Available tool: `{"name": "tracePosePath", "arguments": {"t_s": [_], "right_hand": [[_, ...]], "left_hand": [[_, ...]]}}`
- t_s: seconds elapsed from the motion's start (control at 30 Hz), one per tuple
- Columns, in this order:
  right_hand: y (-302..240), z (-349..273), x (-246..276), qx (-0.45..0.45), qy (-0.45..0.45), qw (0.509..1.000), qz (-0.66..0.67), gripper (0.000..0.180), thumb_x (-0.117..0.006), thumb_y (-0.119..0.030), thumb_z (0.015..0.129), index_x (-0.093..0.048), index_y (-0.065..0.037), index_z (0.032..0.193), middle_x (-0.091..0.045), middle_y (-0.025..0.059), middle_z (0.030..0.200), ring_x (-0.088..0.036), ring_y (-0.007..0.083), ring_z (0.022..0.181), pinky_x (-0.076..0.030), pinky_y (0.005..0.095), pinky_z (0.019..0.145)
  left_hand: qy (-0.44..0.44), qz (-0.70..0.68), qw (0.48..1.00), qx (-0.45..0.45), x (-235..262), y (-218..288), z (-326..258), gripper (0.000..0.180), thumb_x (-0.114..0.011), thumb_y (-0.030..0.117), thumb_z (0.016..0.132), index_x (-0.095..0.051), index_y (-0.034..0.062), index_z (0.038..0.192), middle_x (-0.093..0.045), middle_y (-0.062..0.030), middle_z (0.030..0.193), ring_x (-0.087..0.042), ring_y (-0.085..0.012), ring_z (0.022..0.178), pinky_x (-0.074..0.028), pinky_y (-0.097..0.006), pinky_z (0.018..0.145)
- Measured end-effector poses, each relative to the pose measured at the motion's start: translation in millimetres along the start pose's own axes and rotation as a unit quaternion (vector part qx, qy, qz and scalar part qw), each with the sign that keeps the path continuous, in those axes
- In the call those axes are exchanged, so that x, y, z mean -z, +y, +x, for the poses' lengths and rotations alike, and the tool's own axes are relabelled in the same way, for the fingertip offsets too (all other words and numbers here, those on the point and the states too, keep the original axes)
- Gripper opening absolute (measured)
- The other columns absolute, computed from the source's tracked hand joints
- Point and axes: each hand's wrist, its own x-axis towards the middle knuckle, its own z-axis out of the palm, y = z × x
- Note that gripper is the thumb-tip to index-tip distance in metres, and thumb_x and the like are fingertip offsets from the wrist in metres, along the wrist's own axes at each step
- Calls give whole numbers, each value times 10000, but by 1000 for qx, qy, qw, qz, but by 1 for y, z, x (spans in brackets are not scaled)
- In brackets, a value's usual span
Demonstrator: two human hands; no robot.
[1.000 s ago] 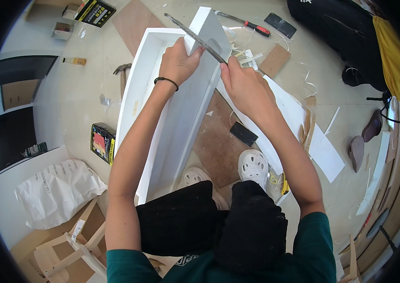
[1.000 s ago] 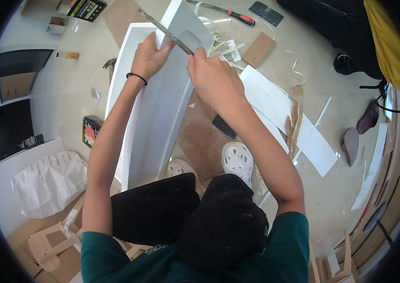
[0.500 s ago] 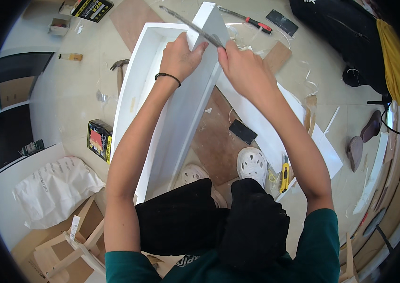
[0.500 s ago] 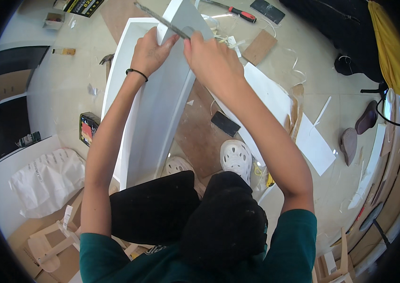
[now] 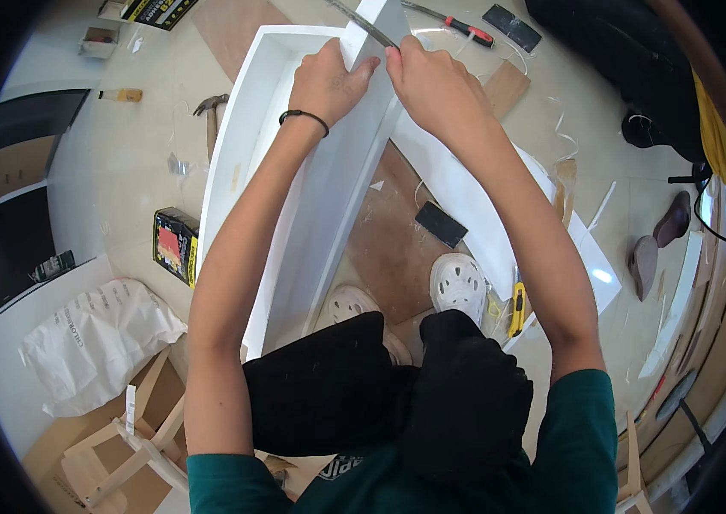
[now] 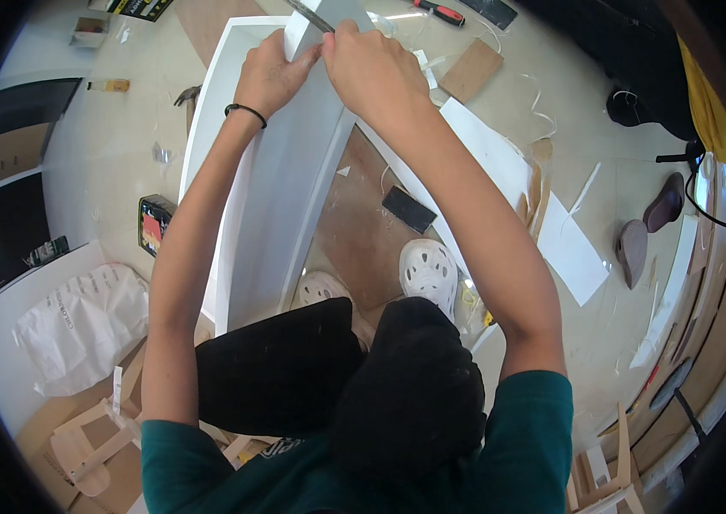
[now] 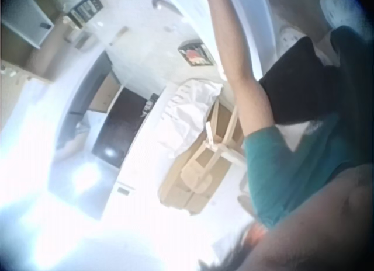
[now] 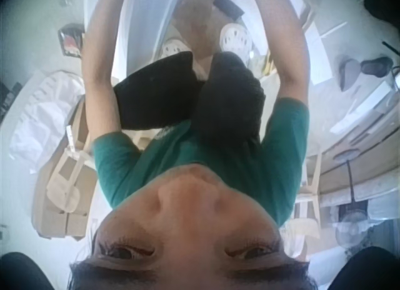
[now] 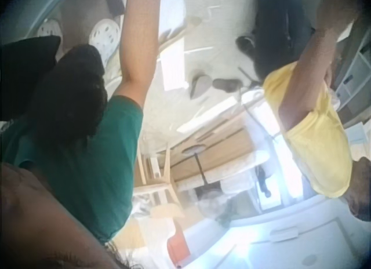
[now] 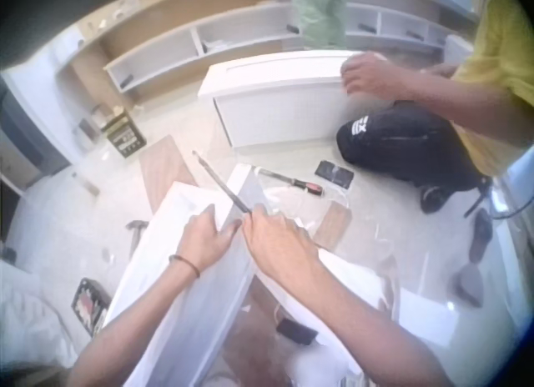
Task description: The person smooths the edges of a white furniture drawer using a sanding block and a metal file. They alternate between filing and sanding the drawer's edges while sitting on the floor.
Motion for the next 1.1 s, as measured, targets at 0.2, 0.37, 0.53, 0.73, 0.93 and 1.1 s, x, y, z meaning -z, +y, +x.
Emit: {"name": "tracePosePath", "arguments": {"t_s": [0.2,0.37,0.53,0.73,0.93,1.1], "right_hand": [[7,-22,4,-6,-17,1000,-26,396,-435,-361,1056,-571,6,995,-677,257,796,-682,450,801,-524,534,712],[0,-25,6,52,-10,998,20,393,-422,-381,1062,-577,-28,986,-678,252,772,-679,455,811,-498,552,681],[-1,-13,1,-69,-78,995,13,412,-414,-389,1063,-577,-13,1024,-670,300,814,-663,492,824,-486,587,713],[-1,-29,4,-72,-88,994,0,416,-384,-370,1067,-576,0,1061,-693,275,904,-676,477,914,-532,542,795],[21,21,12,-64,43,990,119,409,-397,-357,1068,-569,15,1059,-683,282,901,-663,483,899,-516,526,789],[88,-61,-47,47,235,963,124,392,-428,-353,1065,-570,13,1072,-608,138,748,-624,268,714,-490,434,652]], "left_hand": [[0,26,1000,8,-1,-2,-1,563,-726,483,854,-614,-67,896,-676,-257,746,-675,-381,683,-534,-442,675],[8,18,1000,-7,-2,-8,0,539,-734,442,848,-610,-77,927,-687,-284,793,-699,-409,771,-547,-453,715],[-26,1,999,48,1,1,-1,549,-730,451,851,-612,-76,952,-685,-302,812,-701,-426,804,-545,-463,733],[-7,45,999,3,1,-4,-5,515,-704,413,874,-612,-83,974,-687,-315,882,-698,-449,868,-561,-470,782],[-44,-14,998,48,6,2,2,702,-528,626,927,-598,-57,1076,-688,-313,925,-687,-440,921,-526,-483,845],[-107,-132,984,52,16,-18,13,917,-436,769,890,-494,-11,1369,-597,-308,1269,-586,-416,1212,-438,-474,1049]]}}
